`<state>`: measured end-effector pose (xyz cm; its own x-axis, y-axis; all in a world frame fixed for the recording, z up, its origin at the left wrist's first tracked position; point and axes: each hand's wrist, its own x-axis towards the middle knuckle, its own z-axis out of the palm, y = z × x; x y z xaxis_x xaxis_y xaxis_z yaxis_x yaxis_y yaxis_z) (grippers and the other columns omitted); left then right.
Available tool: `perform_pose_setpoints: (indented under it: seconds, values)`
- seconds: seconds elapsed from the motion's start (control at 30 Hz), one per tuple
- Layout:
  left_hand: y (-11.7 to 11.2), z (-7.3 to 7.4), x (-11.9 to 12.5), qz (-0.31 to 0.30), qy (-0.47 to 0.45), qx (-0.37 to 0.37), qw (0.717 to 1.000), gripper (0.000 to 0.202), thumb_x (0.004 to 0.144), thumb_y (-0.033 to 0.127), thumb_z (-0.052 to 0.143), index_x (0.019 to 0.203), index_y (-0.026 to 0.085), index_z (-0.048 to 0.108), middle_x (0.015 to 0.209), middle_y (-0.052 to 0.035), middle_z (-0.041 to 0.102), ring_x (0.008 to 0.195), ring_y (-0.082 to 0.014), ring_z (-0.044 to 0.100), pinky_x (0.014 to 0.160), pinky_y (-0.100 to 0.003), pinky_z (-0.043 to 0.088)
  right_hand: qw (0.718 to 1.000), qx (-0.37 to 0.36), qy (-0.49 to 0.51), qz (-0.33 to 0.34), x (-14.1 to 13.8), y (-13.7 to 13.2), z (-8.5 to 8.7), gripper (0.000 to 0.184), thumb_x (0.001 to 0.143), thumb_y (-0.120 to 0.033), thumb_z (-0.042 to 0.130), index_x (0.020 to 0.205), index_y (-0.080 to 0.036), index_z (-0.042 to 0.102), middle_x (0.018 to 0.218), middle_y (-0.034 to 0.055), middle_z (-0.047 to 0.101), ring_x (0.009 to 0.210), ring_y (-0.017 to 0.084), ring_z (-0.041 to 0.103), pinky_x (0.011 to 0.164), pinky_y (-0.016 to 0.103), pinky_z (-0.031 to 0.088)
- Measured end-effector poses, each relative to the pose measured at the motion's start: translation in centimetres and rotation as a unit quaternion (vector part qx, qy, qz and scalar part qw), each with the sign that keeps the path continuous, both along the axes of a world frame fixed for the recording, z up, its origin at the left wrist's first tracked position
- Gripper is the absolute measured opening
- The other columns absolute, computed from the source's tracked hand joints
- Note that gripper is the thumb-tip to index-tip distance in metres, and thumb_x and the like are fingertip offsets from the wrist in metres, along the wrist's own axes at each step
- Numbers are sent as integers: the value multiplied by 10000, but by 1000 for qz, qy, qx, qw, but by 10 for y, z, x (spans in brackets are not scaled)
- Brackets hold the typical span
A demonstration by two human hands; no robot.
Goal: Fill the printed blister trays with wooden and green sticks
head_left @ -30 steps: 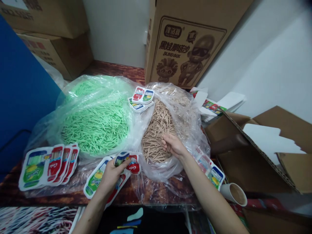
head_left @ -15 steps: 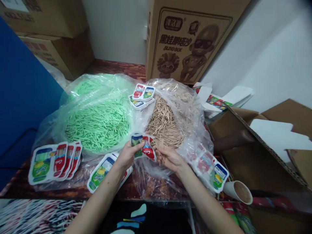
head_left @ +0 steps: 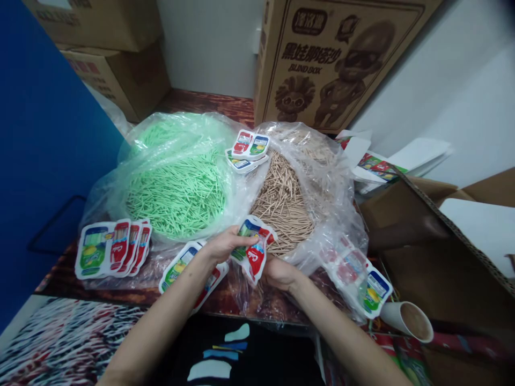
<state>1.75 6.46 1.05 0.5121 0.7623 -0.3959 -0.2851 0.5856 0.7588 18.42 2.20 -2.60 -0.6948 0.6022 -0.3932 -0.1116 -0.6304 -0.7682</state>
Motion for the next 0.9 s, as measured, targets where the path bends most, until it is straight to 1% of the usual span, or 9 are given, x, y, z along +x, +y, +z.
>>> perform_pose_setpoints:
  seconds: [0.03, 0.1, 0.2, 0.27, 0.37, 0.47, 0.63, 0.73, 0.9]
  values:
    - [-2, 3, -7, 37, -6, 7, 999, 199, 596, 238, 811, 721, 114, 719, 660, -43, 711, 557, -150, 624, 607, -266, 469, 1000, 21, -5, -22, -4, -3, 2, 264, 741, -401, 710, 754, -169, 585, 593, -34, 568, 516, 100, 519, 519, 235, 427]
    - [-5, 8, -22, 126, -29, 29, 991, 238, 619, 236, 795, 814, 119, 723, 770, -64, 738, 649, -176, 661, 667, -287, 496, 992, 100, -32, -75, -10, -10, 5, 236, 793, -401, 654, 785, -178, 575, 635, -34, 573, 575, 112, 537, 599, 256, 439]
    - [-13, 11, -45, 219, -43, 42, 974, 311, 620, 224, 791, 904, 119, 718, 900, -92, 751, 789, -218, 688, 765, -326, 516, 953, 254, -119, -113, -17, -25, 6, 158, 901, -327, 507, 855, -190, 572, 745, -10, 602, 743, 145, 571, 751, 291, 426]
    - [-19, 9, -55, 238, -33, 29, 970, 326, 616, 220, 793, 915, 115, 718, 909, -100, 753, 817, -236, 695, 770, -335, 527, 922, 325, -178, -114, -20, -35, 1, 144, 923, -263, 452, 876, -196, 571, 807, 6, 600, 805, 157, 563, 777, 293, 411]
    - [-29, 4, -60, 241, -24, 4, 970, 309, 610, 212, 797, 896, 121, 721, 888, -94, 757, 771, -235, 703, 701, -316, 546, 888, 382, -229, -112, -22, -46, -12, 128, 915, -208, 447, 869, -202, 566, 833, 18, 590, 825, 170, 546, 772, 292, 402]
    - [-37, 0, -61, 243, -28, -7, 969, 291, 621, 210, 790, 893, 134, 720, 889, -88, 756, 738, -228, 704, 620, -291, 547, 875, 408, -233, -118, -22, -53, -23, 135, 919, -197, 443, 873, -208, 569, 837, 23, 594, 834, 178, 548, 779, 296, 404]
    - [-42, -5, -59, 256, -13, -21, 966, 308, 602, 212, 804, 881, 113, 717, 829, -84, 752, 705, -217, 695, 560, -263, 532, 877, 401, -226, -137, -22, -60, -27, 180, 931, -233, 442, 869, -209, 609, 831, 30, 619, 816, 179, 577, 772, 292, 428]
    - [-43, -9, -60, 271, -15, -27, 962, 304, 591, 214, 815, 862, 126, 709, 822, -66, 746, 694, -200, 686, 575, -262, 528, 886, 378, -222, -152, -22, -57, -20, 210, 933, -239, 445, 870, -206, 643, 845, 33, 657, 834, 179, 609, 784, 287, 441]
    - [-50, -11, -62, 278, 43, -17, 959, 245, 580, 228, 827, 763, 138, 692, 653, 3, 695, 551, -124, 622, 585, -239, 497, 886, 376, -197, -186, -17, -38, 6, 214, 910, -187, 471, 938, -214, 681, 932, 33, 707, 909, 179, 641, 843, 291, 451]
